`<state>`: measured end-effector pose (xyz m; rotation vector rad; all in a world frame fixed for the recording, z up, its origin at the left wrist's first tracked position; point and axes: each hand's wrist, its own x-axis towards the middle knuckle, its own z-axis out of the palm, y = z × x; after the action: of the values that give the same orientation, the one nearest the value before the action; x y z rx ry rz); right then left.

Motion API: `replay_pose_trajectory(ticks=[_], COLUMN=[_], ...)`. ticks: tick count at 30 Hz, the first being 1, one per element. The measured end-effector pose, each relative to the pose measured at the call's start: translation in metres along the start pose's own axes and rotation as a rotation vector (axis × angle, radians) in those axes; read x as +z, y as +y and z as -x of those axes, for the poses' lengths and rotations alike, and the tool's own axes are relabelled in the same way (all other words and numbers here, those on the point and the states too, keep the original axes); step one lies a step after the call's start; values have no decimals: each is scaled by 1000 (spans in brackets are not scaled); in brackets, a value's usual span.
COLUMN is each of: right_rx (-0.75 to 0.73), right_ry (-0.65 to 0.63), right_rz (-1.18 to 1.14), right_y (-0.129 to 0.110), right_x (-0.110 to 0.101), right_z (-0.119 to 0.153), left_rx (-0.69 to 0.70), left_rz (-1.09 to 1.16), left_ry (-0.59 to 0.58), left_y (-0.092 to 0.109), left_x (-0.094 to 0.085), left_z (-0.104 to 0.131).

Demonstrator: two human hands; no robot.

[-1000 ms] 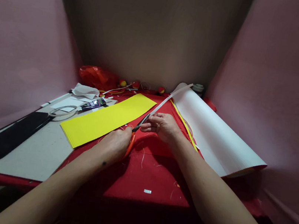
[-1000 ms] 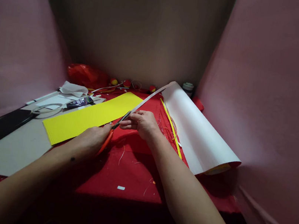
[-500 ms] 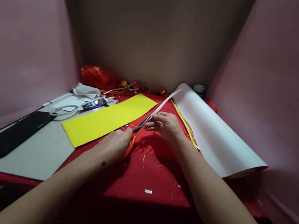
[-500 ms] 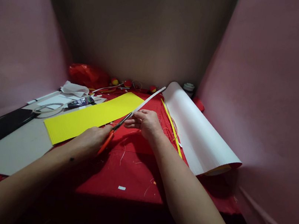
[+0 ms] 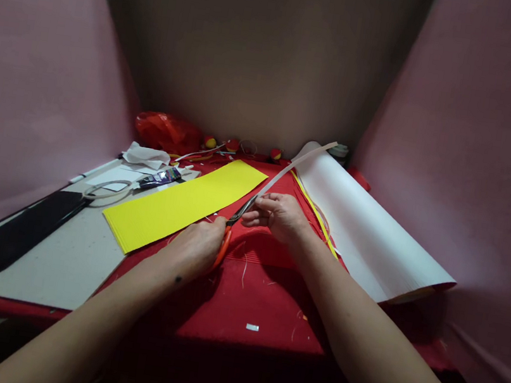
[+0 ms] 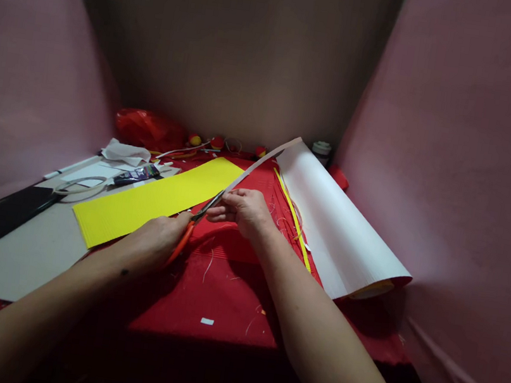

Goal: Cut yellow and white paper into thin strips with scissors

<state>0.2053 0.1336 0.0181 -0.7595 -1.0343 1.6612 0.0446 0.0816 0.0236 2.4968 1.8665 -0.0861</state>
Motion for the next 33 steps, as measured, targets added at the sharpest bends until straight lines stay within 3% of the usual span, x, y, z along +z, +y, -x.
replay_pose_trajectory(ticks=[12, 19, 28, 33], right_rx=[-18, -54, -20, -27], right_ry=[-7, 72, 28, 13], right_rz=[-15, -16, -8, 0], right_y=[5, 0, 4, 4], right_x=[-3, -2, -2, -1], right_z=[-2, -1, -3, -2], left_rx=[45, 43, 1, 1], left_rz=[3, 25, 29, 29], left_ry=[63, 35, -9, 31], left_y=[-7, -6, -2, -2], left_x=[10, 8, 7, 7], left_z=[-2, 1, -3, -2])
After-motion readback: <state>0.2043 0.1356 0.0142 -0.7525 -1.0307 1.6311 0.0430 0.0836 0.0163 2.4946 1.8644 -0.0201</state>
